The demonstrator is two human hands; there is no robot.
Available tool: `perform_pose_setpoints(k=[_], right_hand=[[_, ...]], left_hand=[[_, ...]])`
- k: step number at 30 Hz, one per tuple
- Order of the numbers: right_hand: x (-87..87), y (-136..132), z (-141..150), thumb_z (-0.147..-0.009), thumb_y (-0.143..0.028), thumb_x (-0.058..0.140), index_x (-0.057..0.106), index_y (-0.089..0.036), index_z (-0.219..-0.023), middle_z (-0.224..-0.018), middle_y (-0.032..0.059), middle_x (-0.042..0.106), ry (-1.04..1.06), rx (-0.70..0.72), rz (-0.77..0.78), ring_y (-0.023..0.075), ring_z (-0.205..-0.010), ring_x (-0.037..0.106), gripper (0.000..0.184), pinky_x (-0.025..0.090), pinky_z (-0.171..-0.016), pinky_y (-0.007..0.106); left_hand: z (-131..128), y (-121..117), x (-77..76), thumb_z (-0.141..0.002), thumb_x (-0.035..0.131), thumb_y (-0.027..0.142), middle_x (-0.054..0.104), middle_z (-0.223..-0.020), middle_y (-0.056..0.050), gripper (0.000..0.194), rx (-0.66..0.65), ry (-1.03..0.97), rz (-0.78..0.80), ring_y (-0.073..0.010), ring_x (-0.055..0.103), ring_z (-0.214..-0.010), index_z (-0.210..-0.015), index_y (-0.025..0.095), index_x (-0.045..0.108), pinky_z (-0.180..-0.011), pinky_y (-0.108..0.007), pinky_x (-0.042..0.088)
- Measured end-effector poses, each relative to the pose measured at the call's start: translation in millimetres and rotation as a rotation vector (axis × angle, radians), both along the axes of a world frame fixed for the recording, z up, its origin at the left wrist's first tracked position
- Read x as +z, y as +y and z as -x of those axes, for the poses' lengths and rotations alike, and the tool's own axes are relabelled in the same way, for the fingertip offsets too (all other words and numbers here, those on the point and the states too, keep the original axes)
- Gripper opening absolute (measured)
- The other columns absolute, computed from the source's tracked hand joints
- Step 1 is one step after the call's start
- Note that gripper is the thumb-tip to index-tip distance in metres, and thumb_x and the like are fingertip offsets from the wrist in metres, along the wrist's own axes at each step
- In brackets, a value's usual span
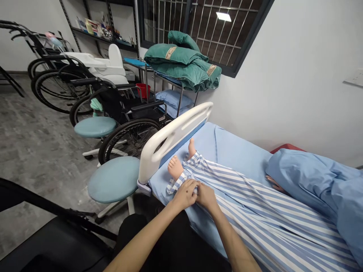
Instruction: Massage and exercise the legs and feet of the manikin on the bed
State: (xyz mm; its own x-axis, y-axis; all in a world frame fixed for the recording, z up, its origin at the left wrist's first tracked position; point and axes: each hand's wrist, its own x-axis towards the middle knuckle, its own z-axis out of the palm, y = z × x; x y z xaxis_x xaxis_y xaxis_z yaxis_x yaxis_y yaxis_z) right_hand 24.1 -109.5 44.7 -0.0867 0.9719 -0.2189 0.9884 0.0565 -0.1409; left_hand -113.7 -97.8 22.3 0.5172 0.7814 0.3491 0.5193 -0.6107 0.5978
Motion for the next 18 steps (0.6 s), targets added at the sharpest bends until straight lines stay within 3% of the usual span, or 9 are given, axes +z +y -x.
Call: perform_pose_setpoints(k=[5, 10, 13, 18], right_hand=[[3.2, -0.1, 1.6, -0.077, -0.037, 0.061, 0.053, -0.018, -0.120, -0.105, 0.0107, 0.069, -0.019, -0.005, 0.018, 0.0267, -0.093, 0.067, 0.047, 0.044, -0.073, 0.030], [8.8, -0.8, 1.5, -0.074, -0.036, 0.063, 0.056, -0.015, -0.113, -0.106, 0.0130, 0.069, -0.013, 0.018, -0.002, 0.0278, -0.093, 0.066, 0.045, 0.044, -0.073, 0.031], [9.4, -1.7, 0.6, -0.075, -0.033, 0.062, 0.058, -0.012, -0.110, -0.103, 0.0135, 0.069, 0.027, 0.026, -0.026, 0.0279, -0.092, 0.067, 0.041, 0.044, -0.073, 0.031], [6.8, -2.2, -0.7, -0.074, -0.032, 0.062, 0.058, -0.010, -0.109, -0.105, 0.0149, 0.068, 0.080, 0.019, -0.026, 0.0305, -0.096, 0.066, 0.041, 0.045, -0.076, 0.033]], left_hand=[[-2.7, 21.4, 12.1, -0.079, 0.043, 0.008, 0.063, -0.104, -0.007, 0.024, 0.120, 0.068, -0.155, -0.0204, 0.053, -0.104, -0.094, 0.019, 0.059, -0.094, -0.035, 0.044], [-8.4, 46.9, 5.3, -0.086, 0.045, 0.016, 0.066, -0.096, -0.011, 0.016, 0.108, 0.378, -0.176, -0.0258, 0.056, -0.095, -0.090, 0.015, 0.061, -0.090, -0.042, 0.042], [-16.7, 46.6, -2.5, -0.088, 0.045, 0.019, 0.067, -0.089, -0.012, 0.018, 0.055, 0.469, -0.156, -0.0275, 0.058, -0.091, -0.089, 0.012, 0.062, -0.088, -0.044, 0.041], [-27.5, 37.7, -6.9, -0.091, 0.041, 0.019, 0.068, -0.087, -0.013, 0.023, 0.083, 0.523, -0.131, -0.0260, 0.062, -0.090, -0.093, 0.010, 0.062, -0.087, -0.042, 0.042]])
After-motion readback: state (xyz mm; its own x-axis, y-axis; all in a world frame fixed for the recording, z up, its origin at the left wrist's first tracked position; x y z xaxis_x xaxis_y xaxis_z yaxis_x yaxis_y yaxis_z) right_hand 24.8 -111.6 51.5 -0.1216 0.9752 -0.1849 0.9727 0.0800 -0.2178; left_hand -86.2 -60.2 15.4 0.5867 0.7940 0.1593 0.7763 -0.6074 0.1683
